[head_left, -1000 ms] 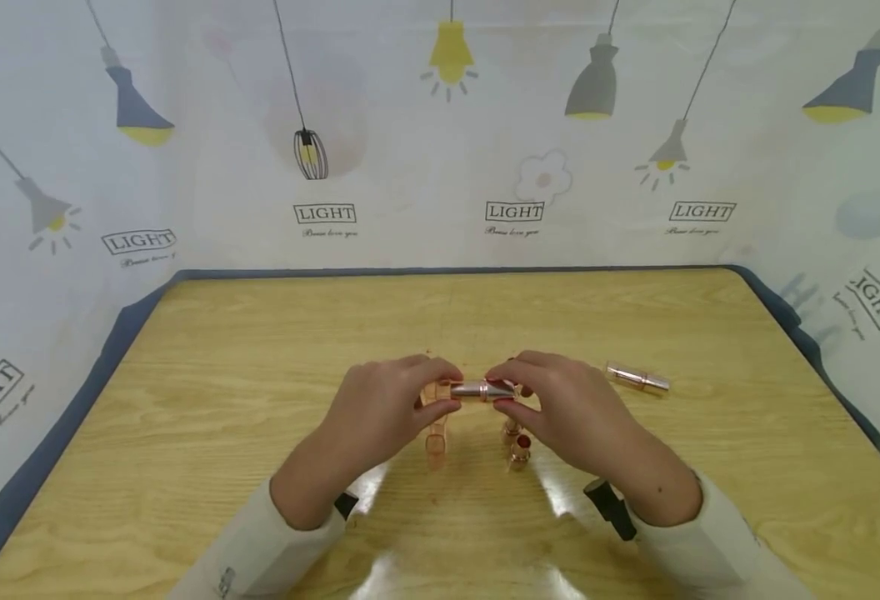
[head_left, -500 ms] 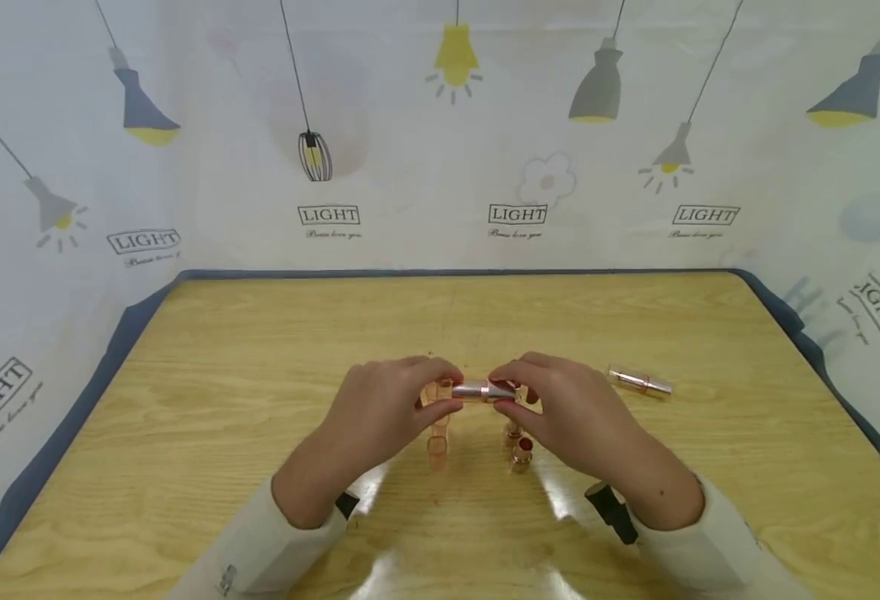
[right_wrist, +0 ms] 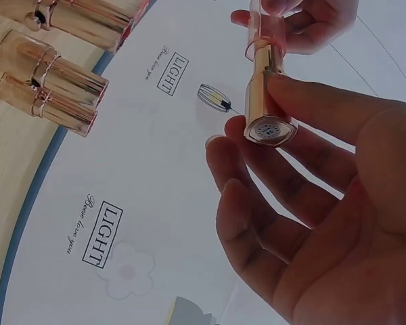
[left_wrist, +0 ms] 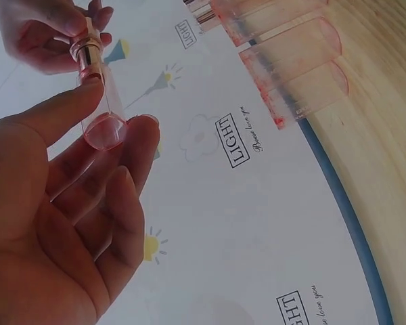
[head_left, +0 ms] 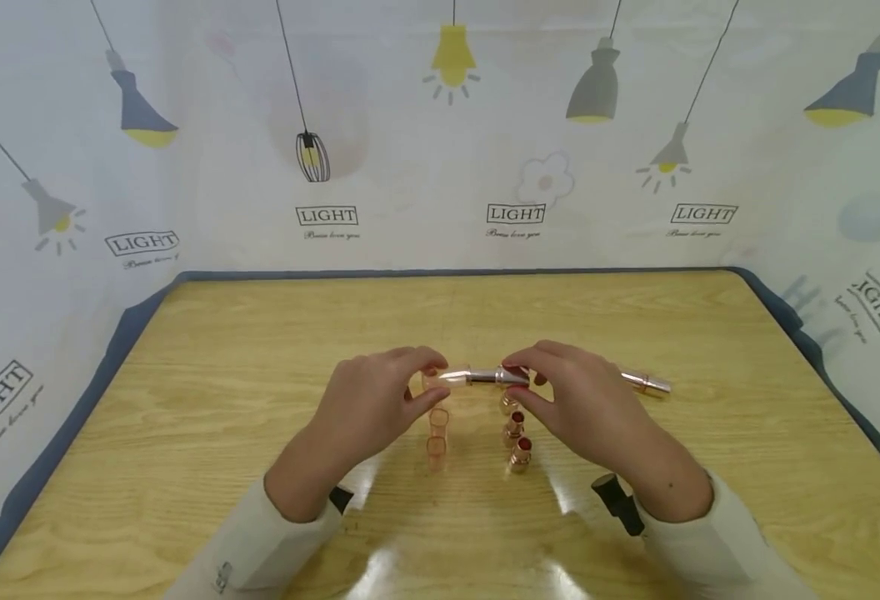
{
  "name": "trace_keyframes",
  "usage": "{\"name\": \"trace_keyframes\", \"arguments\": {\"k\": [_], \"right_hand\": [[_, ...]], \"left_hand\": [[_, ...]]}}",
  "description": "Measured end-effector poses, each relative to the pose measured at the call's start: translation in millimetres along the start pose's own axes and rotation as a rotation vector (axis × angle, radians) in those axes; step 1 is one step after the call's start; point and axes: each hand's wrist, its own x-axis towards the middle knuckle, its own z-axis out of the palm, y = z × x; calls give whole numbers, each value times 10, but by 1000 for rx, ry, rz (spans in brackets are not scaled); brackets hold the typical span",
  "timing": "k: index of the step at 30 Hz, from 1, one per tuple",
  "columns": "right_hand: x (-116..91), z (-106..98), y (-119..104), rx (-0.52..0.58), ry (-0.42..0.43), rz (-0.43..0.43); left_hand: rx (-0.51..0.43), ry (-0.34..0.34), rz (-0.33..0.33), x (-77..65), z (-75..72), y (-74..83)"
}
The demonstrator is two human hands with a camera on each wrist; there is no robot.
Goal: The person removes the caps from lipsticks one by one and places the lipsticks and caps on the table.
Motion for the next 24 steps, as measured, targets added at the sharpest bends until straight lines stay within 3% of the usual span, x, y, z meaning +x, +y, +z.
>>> {"name": "trace_keyframes", "arguments": {"k": [7, 12, 18, 24], "right_hand": [[10, -15, 33, 14, 3, 20], [12, -5, 49, 29, 2, 28], [44, -6, 84, 33, 10, 69], [91, 24, 187, 39, 6, 112]], "left_hand": [[-3, -20, -34, 43, 14, -42], [-57, -56, -97, 42, 23, -91], [-131, -60, -144, 125, 36, -256], [-105, -83, -187, 244, 79, -446]]}}
